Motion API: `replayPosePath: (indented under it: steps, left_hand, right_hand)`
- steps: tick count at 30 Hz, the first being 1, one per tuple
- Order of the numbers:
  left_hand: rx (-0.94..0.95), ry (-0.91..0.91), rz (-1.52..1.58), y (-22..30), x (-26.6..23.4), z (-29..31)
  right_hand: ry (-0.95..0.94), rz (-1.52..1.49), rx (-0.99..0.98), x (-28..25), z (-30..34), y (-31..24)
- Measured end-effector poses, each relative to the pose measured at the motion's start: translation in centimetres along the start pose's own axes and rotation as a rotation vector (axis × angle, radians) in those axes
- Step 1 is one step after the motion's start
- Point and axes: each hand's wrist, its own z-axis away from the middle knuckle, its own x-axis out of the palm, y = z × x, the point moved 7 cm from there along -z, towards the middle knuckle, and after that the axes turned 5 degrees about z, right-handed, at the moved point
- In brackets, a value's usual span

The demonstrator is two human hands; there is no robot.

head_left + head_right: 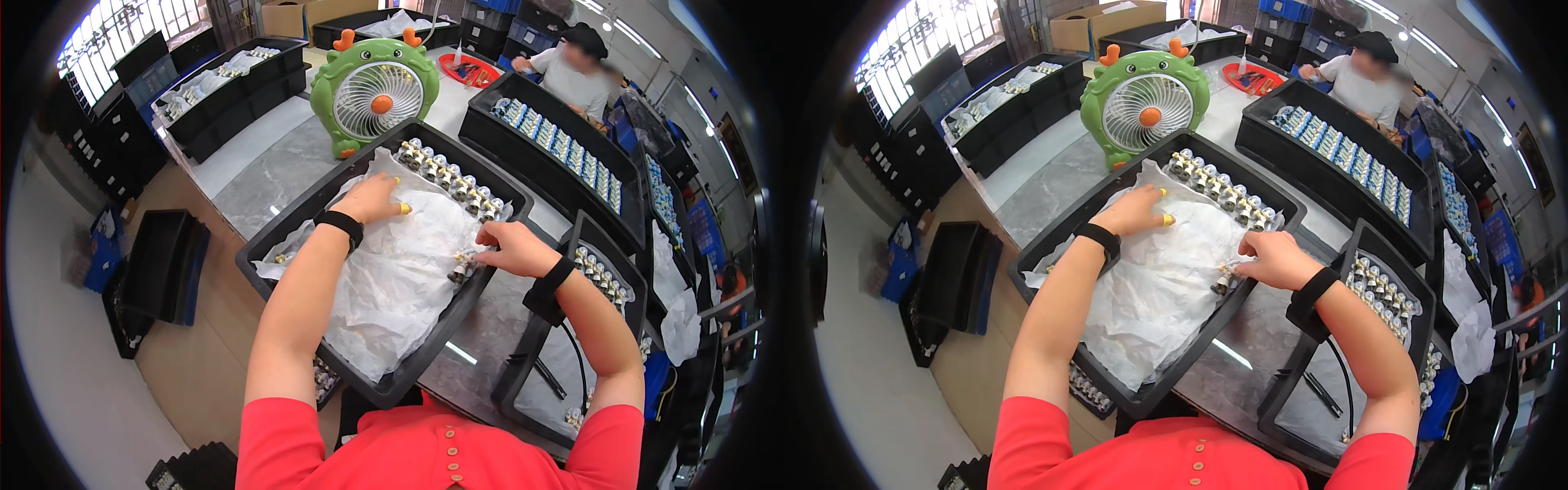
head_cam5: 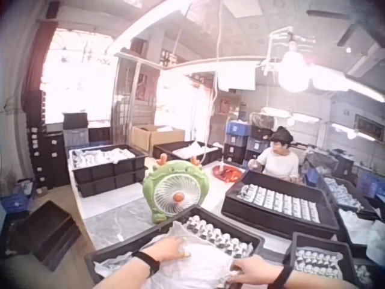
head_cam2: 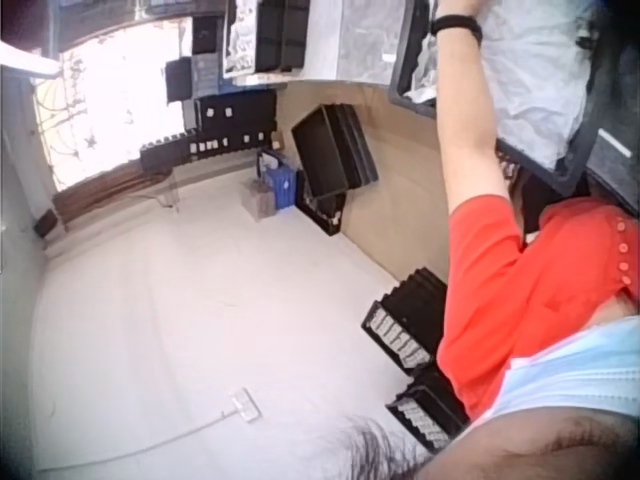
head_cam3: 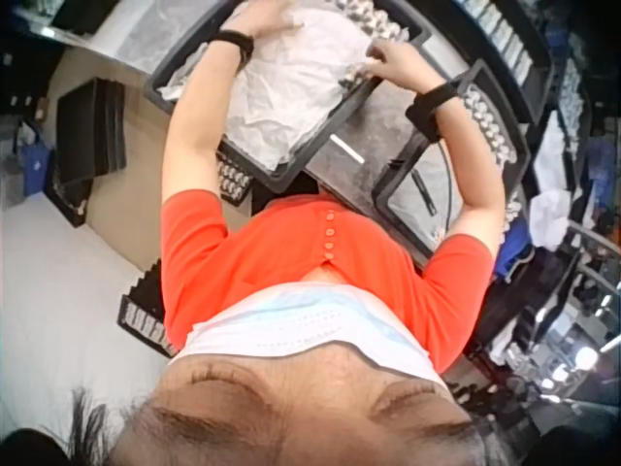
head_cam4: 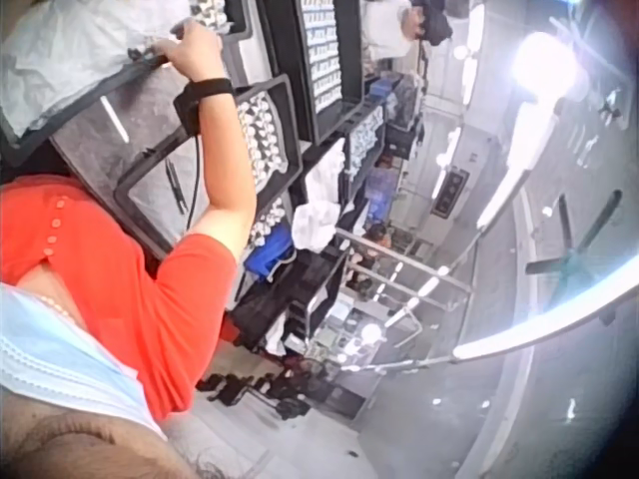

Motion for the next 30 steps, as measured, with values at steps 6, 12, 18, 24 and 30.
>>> replayPosePath:
  steps: [6, 12, 18, 24, 30]
  left_hand:
    - [0.03, 0.006, 0.028, 0.0, -0.3, 0.4]
    - [0.068, 0.091, 0.063, 0.0, -0.2, -0.2]
    - [0.013, 0.065, -0.058, 0.2, -0.2, -1.3]
    - [-0.094, -0.046, -0.21, -0.4, 0.1, -3.7]
    - [-0.159, -0.011, -0.28, 0.9, 0.9, -2.9]
  right_hand:
    - [0.15, -0.035, -0.011, -2.2, 3.6, 0.1]
    - [0.252, -0.08, 0.0, -3.3, 9.6, 1.4]
    - [0.208, -0.213, 0.108, -2.7, 14.1, 2.9]
    - [0.229, -0.217, 0.135, -1.5, 17.2, 3.5]
    - [0.175, -0.267, 0.138, -0.5, 20.1, 3.2]
